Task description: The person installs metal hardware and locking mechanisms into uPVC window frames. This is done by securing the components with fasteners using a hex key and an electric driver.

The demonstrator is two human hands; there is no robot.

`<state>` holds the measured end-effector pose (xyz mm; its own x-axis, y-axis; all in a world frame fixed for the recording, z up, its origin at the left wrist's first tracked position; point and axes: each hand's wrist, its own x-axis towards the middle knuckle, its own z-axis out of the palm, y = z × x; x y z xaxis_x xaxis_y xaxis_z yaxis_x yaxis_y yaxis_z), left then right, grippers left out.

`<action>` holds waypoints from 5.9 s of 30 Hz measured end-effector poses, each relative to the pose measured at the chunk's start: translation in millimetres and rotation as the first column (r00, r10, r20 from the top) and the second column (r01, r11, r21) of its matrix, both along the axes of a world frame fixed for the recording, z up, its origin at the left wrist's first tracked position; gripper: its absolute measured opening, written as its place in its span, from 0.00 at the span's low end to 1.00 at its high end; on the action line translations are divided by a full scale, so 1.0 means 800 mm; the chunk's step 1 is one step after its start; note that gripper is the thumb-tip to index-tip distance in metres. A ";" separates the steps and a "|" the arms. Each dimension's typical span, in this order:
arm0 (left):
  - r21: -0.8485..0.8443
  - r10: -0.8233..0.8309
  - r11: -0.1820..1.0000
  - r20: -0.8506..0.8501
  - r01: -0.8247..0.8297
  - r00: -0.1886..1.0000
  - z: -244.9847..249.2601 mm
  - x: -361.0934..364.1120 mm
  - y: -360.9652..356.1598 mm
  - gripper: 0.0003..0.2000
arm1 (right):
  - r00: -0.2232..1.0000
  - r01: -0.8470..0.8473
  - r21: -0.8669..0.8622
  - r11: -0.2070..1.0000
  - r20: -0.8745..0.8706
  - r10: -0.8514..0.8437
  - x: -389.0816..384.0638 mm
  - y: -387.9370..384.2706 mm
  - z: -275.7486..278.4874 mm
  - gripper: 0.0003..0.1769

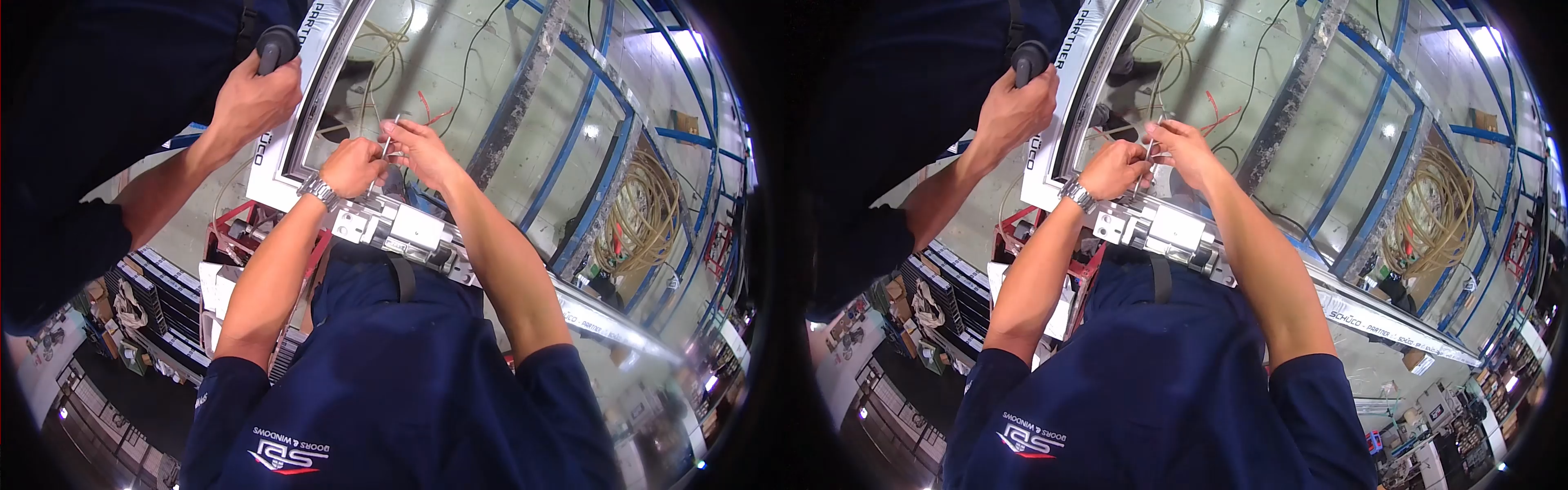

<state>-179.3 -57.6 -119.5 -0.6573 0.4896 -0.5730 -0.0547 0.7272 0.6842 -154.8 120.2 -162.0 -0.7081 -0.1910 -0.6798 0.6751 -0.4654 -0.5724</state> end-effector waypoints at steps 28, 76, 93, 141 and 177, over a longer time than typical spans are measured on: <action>0.213 0.215 0.923 0.408 -0.321 0.887 -0.027 0.018 -0.019 0.08 | 0.396 -0.268 0.694 0.668 -0.552 0.733 -0.068 0.061 -0.078 0.21; 0.244 0.075 0.957 0.310 -0.156 0.948 -0.026 0.011 -0.024 0.13 | 0.968 -0.237 0.416 0.878 0.031 0.247 -0.055 0.015 0.004 0.22; 0.337 0.242 0.919 -0.066 -0.207 0.968 0.055 0.027 -0.047 0.11 | 0.794 0.064 0.917 0.394 -0.286 0.536 0.144 0.111 0.123 0.29; -0.205 0.785 -0.362 -0.593 -0.909 -0.179 -0.084 0.615 -0.552 0.14 | 0.705 0.220 0.948 0.229 -0.317 0.635 0.292 0.061 0.089 0.29; -0.260 -0.581 0.729 -0.724 0.633 0.371 0.092 0.071 -0.088 0.22 | 0.692 0.104 0.992 0.068 -0.121 0.712 0.279 0.080 0.138 0.25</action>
